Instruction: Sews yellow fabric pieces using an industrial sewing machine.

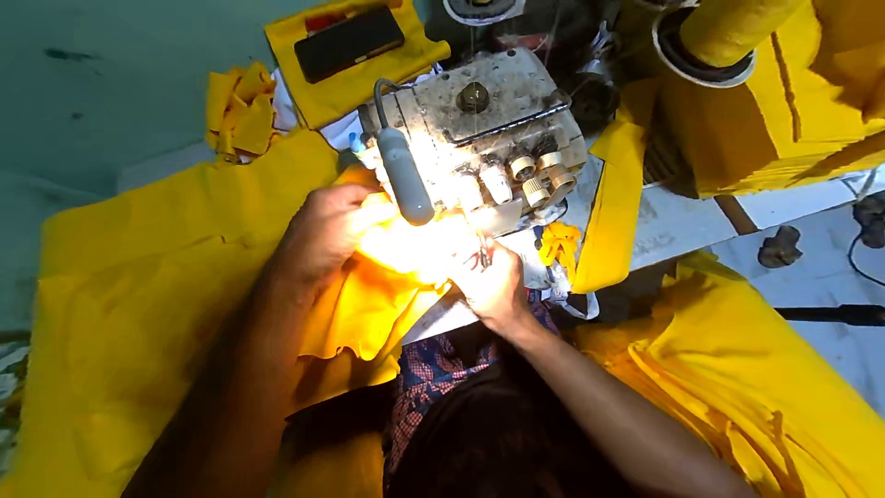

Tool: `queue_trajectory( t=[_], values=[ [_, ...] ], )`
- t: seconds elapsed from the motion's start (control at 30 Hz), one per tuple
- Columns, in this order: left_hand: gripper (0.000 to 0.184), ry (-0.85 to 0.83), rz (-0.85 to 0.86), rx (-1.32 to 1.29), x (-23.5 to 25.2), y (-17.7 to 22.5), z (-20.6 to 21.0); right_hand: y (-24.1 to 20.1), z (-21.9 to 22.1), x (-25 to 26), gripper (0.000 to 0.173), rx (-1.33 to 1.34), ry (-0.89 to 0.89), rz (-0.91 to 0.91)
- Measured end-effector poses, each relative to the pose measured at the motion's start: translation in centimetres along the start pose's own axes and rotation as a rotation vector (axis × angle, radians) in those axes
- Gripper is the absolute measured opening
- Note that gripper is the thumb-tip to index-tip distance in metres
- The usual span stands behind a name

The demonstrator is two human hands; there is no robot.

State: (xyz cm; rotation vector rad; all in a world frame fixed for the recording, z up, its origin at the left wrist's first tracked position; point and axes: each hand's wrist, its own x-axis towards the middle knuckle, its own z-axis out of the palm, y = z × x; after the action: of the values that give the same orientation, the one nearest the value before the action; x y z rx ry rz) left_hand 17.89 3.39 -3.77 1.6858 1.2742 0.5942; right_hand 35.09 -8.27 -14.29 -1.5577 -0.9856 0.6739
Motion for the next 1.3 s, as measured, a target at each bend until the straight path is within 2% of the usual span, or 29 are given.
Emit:
queue_trajectory(
  t=[0.07,0.13,0.2,0.27,0.3,0.37,0.47,0.53,0.6,0.77,0.83,0.93,0.97,1.0,1.03,1.1,1.13,1.2,1.3],
  values=[
    [0.014,-0.108,-0.051,-0.193,-2.6,-0.7,0.0,-0.3,-0.1,-0.2,0.017,0.037,-0.012,-0.140],
    [0.007,-0.146,0.032,-0.286,-5.2,-1.8,0.6,-1.7,-0.7,-0.4,0.013,0.060,-0.120,-0.188],
    [0.004,-0.051,0.211,-0.220,-8.0,-1.8,2.1,-3.9,-1.9,-1.1,0.019,0.161,-0.241,-0.179],
    [0.007,0.068,0.443,-0.158,-10.3,-1.5,3.6,-5.8,-3.3,-2.2,0.025,0.259,-0.310,-0.254],
    [0.008,0.114,0.523,-0.168,-11.2,-1.3,4.3,-6.3,-4.0,-2.9,0.022,0.300,-0.326,-0.304],
    [0.008,0.190,0.574,-0.164,-12.7,-1.2,5.6,-6.4,-5.2,-4.5,0.015,0.328,-0.317,-0.378],
    [0.012,0.243,0.476,-0.122,-13.7,-3.1,8.7,-3.8,-5.8,-6.6,0.013,0.165,-0.211,-0.357],
    [0.019,0.231,0.395,-0.090,-14.3,-4.4,10.7,-1.2,-5.5,-7.6,0.019,0.028,-0.185,-0.285],
    [0.024,0.215,0.384,-0.092,-14.9,-5.2,12.1,0.5,-5.0,-8.2,0.021,-0.043,-0.177,-0.215],
    [0.022,0.286,0.385,-0.178,-14.2,-5.4,12.4,0.8,-3.9,-7.8,0.015,-0.057,-0.128,-0.210],
    [0.016,0.263,0.240,-0.351,-13.5,-4.7,11.8,0.1,-4.0,-7.5,0.015,0.021,-0.165,-0.219],
    [0.013,0.035,-0.157,-0.787,-12.0,-3.3,10.1,-1.0,-4.6,-7.3,0.015,0.153,-0.237,-0.228],
    [0.011,-0.024,-0.189,-0.849,-11.5,-3.2,9.7,-1.3,-4.7,-7.3,0.014,0.176,-0.248,-0.237],
    [0.009,-0.026,-0.131,-0.823,-11.2,-3.2,9.3,-1.5,-4.9,-7.2,0.014,0.191,-0.252,-0.248],
    [0.006,0.041,-0.004,-0.708,-11.1,-3.1,9.1,-1.9,-5.1,-7.1,0.015,0.195,-0.247,-0.258],
    [0.004,0.265,0.309,-0.375,-11.2,-2.4,8.2,-2.8,-5.7,-6.8,0.022,0.204,-0.218,-0.275],
    [0.009,0.329,0.415,-0.292,-11.4,-1.7,7.5,-3.3,-6.0,-6.6,0.025,0.246,-0.205,-0.278],
    [0.027,0.272,0.487,-0.280,-12.1,-0.3,6.4,-4.6,-6.5,-6.3,0.030,0.419,-0.224,-0.205],
    [0.036,0.027,0.531,-0.341,-12.9,0.3,6.7,-5.9,-6.6,-5.5,0.025,0.668,-0.361,0.046]
  ],
)
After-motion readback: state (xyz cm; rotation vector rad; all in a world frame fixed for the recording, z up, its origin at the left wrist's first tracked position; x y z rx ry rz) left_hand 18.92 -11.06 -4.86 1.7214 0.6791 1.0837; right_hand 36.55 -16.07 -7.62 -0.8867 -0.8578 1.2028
